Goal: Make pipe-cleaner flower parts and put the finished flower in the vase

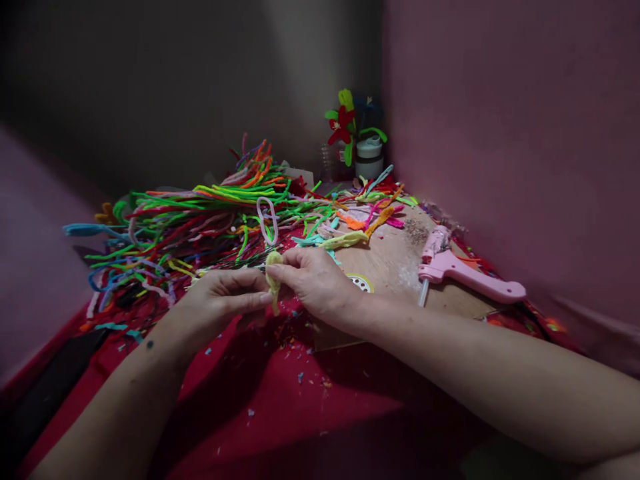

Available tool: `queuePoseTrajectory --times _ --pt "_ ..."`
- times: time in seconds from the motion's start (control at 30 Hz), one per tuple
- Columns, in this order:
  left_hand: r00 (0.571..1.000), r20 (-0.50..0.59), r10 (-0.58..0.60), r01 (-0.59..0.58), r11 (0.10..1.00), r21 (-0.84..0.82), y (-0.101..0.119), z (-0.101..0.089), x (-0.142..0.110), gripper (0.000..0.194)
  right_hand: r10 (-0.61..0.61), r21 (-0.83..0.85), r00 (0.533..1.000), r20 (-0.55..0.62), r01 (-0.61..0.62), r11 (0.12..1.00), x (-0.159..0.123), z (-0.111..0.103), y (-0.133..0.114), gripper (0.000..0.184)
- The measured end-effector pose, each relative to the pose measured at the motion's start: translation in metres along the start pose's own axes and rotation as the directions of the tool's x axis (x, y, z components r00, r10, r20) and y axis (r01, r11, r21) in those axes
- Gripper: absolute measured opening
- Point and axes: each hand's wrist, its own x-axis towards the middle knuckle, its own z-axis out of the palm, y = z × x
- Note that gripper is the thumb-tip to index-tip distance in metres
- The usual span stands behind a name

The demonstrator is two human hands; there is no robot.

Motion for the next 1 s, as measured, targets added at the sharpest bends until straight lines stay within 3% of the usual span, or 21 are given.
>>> queuePoseTrajectory --times 0.17,0.37,0.47,0.53,0.6,0.8,0.9,1.0 --pt "1.0 0.012 -0.021 0.02 0.998 0.06 0.002 -0.002 -0.002 0.018 -0.022 0.001 1.0 -0.001 0.022 1.0 0.0 0.001 0.002 0.019" --pt "0.999 -0.034 -0.037 0.037 0.999 -0.024 0.005 0.002 -0.001 0.023 -0.002 0.084 0.999 -0.045 0.006 0.996 0.004 -0.003 0.004 0.02" --pt "0.979 -0.197 0.059 -0.05 0.997 0.051 0.004 0.005 0.001 0.03 0.018 0.037 0.998 -0.058 -0.015 0.999 0.003 -0.004 0.006 0.02" --pt "0.916 -0.364 0.166 -0.116 0.981 0.156 0.003 0.006 0.001 0.028 0.027 -0.033 0.998 -0.053 -0.029 0.999 0.002 -0.005 0.006 0.021" --pt "0.88 -0.427 0.209 -0.156 0.975 0.155 0.002 0.005 0.0 0.027 0.048 -0.101 0.999 -0.02 -0.049 0.994 0.001 -0.005 0.007 0.021" --pt "0.955 -0.285 0.077 -0.126 0.98 -0.157 -0.001 0.004 -0.002 0.014 0.111 -0.195 0.989 0.095 -0.091 0.977 -0.002 -0.003 0.005 0.023" --pt "0.947 -0.312 0.073 -0.14 0.97 -0.199 -0.001 0.007 -0.001 0.014 0.118 -0.185 0.984 0.131 -0.092 0.978 -0.004 -0.001 0.003 0.023" --pt "0.905 -0.405 0.128 -0.164 0.985 -0.057 0.0 0.012 -0.002 0.012 0.135 -0.169 0.978 0.158 -0.108 0.98 -0.004 -0.001 0.007 0.025"
